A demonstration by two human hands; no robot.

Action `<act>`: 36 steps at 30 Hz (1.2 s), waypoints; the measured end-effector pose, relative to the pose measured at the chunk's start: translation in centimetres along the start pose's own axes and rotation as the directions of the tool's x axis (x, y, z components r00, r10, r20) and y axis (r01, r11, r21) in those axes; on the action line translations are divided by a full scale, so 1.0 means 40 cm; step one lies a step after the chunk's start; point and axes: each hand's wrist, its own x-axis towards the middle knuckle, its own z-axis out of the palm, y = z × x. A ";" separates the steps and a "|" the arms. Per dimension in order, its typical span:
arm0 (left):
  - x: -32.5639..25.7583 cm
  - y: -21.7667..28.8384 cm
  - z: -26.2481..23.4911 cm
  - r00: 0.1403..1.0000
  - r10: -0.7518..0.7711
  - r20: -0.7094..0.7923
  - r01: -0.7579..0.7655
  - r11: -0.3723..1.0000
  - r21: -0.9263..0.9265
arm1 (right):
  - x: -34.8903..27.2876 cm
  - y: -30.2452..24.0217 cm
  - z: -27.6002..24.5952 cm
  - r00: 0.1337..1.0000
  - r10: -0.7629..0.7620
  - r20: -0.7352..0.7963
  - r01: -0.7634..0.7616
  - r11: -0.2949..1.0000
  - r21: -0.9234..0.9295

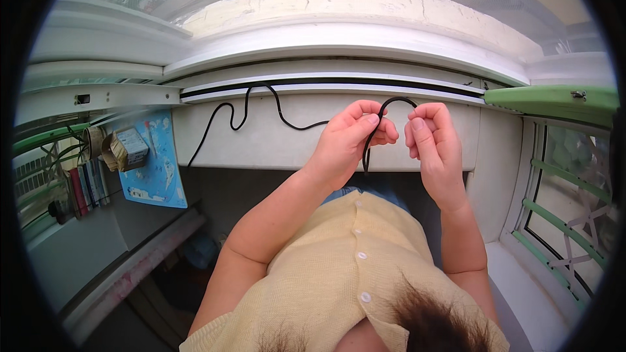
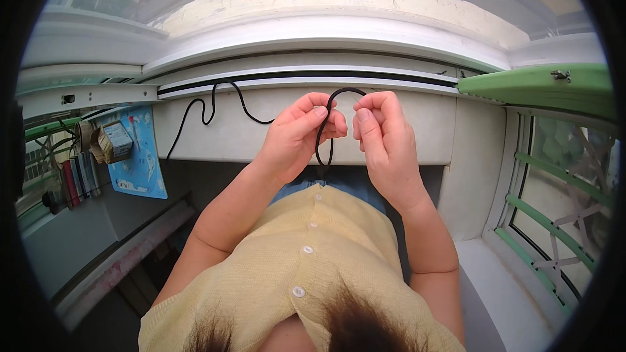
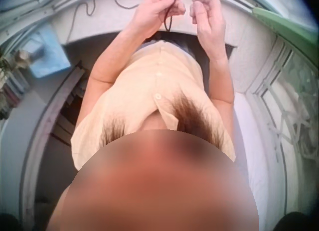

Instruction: The person walks through a bedroom and hallway while holding a black cable, then opens a drawer to retrieve a small box. They move to a window sill, open the box to remove a needle and thread, and proceed to thread the needle and sew the damaged section of the cable.

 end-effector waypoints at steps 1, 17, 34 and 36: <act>0.003 -0.005 -0.008 1.000 0.015 -0.007 -0.015 1.000 0.024 | -0.010 0.000 0.011 1.000 0.015 0.014 -0.015 0.999 0.034; -0.001 0.053 -0.049 0.993 -0.116 0.025 0.118 0.980 -0.159 | 0.038 0.023 -0.223 0.815 -0.249 -0.523 0.003 0.905 -0.425; -0.006 0.055 -0.064 0.983 -0.120 0.138 0.145 0.971 -0.188 | -0.004 0.069 0.101 0.999 -0.002 -0.047 0.002 1.000 -0.009; -0.011 0.057 -0.062 0.984 -0.111 0.139 0.133 0.979 -0.155 | 0.001 0.082 0.107 0.997 0.030 -0.065 -0.026 0.997 0.066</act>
